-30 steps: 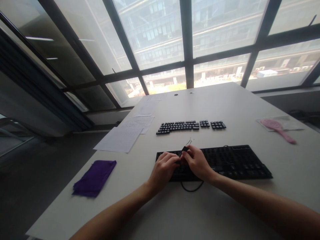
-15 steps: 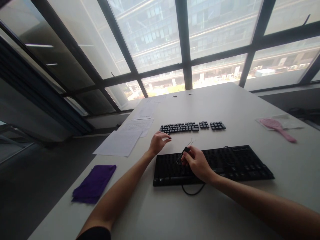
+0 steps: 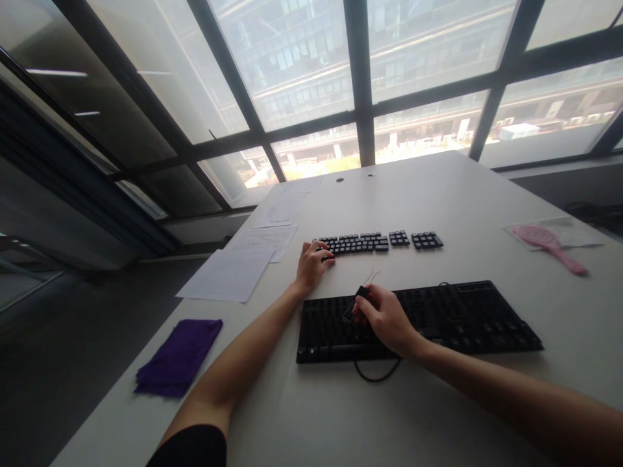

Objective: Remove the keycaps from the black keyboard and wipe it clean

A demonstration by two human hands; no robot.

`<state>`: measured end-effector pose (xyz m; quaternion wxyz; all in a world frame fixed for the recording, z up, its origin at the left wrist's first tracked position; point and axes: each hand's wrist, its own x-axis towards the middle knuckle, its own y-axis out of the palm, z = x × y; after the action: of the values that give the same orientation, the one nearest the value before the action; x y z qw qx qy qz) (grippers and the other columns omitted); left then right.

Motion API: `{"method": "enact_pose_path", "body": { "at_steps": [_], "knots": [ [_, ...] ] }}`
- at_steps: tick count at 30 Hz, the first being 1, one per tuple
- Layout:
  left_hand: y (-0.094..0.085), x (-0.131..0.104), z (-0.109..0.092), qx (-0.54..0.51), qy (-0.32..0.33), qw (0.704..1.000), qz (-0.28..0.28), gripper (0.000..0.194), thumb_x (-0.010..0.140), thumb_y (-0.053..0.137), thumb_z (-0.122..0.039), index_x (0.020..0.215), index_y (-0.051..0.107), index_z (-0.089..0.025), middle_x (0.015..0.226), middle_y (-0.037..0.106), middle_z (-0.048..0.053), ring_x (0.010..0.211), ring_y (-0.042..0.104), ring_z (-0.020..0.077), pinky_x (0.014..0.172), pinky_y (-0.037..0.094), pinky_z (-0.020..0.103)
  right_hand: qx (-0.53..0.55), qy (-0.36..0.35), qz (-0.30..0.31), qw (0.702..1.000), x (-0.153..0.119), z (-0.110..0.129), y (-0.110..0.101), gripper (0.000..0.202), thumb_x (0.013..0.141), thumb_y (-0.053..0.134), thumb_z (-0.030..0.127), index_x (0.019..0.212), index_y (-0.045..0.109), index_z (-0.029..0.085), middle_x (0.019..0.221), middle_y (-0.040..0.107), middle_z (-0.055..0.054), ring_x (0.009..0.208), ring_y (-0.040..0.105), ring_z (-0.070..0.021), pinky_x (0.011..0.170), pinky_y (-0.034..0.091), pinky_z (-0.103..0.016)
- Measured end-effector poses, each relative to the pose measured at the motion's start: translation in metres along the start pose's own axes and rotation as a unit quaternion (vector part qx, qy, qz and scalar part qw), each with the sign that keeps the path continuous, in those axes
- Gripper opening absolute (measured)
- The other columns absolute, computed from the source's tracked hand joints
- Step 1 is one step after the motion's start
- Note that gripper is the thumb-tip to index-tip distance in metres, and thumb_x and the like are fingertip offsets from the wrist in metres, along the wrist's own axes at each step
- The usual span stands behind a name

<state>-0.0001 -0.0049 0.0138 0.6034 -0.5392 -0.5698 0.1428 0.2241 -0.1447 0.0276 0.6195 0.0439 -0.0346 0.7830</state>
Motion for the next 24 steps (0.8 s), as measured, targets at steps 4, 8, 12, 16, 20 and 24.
{"method": "enact_pose_path", "body": {
  "at_steps": [4, 8, 12, 16, 20, 24],
  "knots": [
    [0.001, 0.001, -0.001, 0.003, -0.005, 1.0, -0.002, 0.009, 0.079, 0.077, -0.022, 0.087, 0.075, -0.022, 0.108, 0.062, 0.006, 0.105, 0.049, 0.0269, 0.097, 0.045, 0.043, 0.0, -0.002, 0.004, 1.0, -0.001, 0.0, 0.0, 0.017, 0.091, 0.057, 0.033, 0.085, 0.059, 0.018, 0.069, 0.068, -0.003, 0.059, 0.065, -0.0175, 0.056, 0.049, -0.027],
    [-0.001, 0.0, -0.003, -0.001, -0.011, 1.0, -0.008, 0.017, 0.078, 0.078, -0.021, 0.094, 0.073, -0.022, 0.106, 0.063, 0.006, 0.105, 0.049, 0.0267, 0.098, 0.045, 0.042, 0.016, -0.005, 0.0, 1.0, -0.002, 0.002, 0.001, 0.017, 0.091, 0.057, 0.033, 0.084, 0.058, 0.018, 0.068, 0.067, -0.003, 0.059, 0.065, -0.0177, 0.056, 0.049, -0.028],
    [-0.011, 0.001, -0.008, -0.01, -0.032, 0.999, -0.022, 0.019, 0.077, 0.078, -0.021, 0.095, 0.072, -0.021, 0.106, 0.064, 0.007, 0.105, 0.052, 0.0264, 0.096, 0.045, 0.042, 0.047, -0.029, -0.022, 0.998, -0.002, 0.009, -0.001, 0.017, 0.091, 0.057, 0.032, 0.082, 0.055, 0.018, 0.072, 0.067, -0.003, 0.061, 0.063, -0.0171, 0.058, 0.049, -0.028],
    [-0.037, -0.007, -0.032, -0.044, -0.034, 0.998, -0.035, 0.008, 0.087, 0.067, -0.022, 0.094, 0.071, -0.02, 0.1, 0.067, 0.006, 0.1, 0.057, 0.0231, 0.096, 0.044, 0.041, -0.022, -0.066, -0.004, 0.998, -0.002, 0.017, -0.01, 0.013, 0.092, 0.055, 0.027, 0.081, 0.056, 0.019, 0.07, 0.063, -0.001, 0.063, 0.059, -0.0161, 0.061, 0.046, -0.028],
    [-0.064, -0.042, -0.083, -0.113, -0.021, 0.993, 0.038, 0.015, 0.094, 0.054, -0.02, 0.098, 0.068, -0.021, 0.094, 0.069, 0.004, 0.09, 0.06, 0.02, 0.086, 0.048, 0.036, -0.135, -0.094, 0.044, 0.985, -0.007, 0.017, -0.016, 0.012, 0.09, 0.054, 0.02, 0.079, 0.056, 0.018, 0.066, 0.059, 0.001, 0.062, 0.053, -0.0149, 0.06, 0.04, -0.027],
    [-0.069, -0.087, -0.127, -0.142, -0.021, 0.982, 0.121, 0.015, 0.092, 0.053, -0.014, 0.092, 0.066, -0.02, 0.092, 0.067, 0.004, 0.09, 0.059, 0.0201, 0.085, 0.047, 0.034, -0.183, -0.116, 0.075, 0.973, -0.012, 0.012, -0.013, 0.013, 0.09, 0.054, 0.018, 0.078, 0.054, 0.019, 0.069, 0.059, 0.0, 0.064, 0.052, -0.015, 0.061, 0.038, -0.027]
  ]
}}
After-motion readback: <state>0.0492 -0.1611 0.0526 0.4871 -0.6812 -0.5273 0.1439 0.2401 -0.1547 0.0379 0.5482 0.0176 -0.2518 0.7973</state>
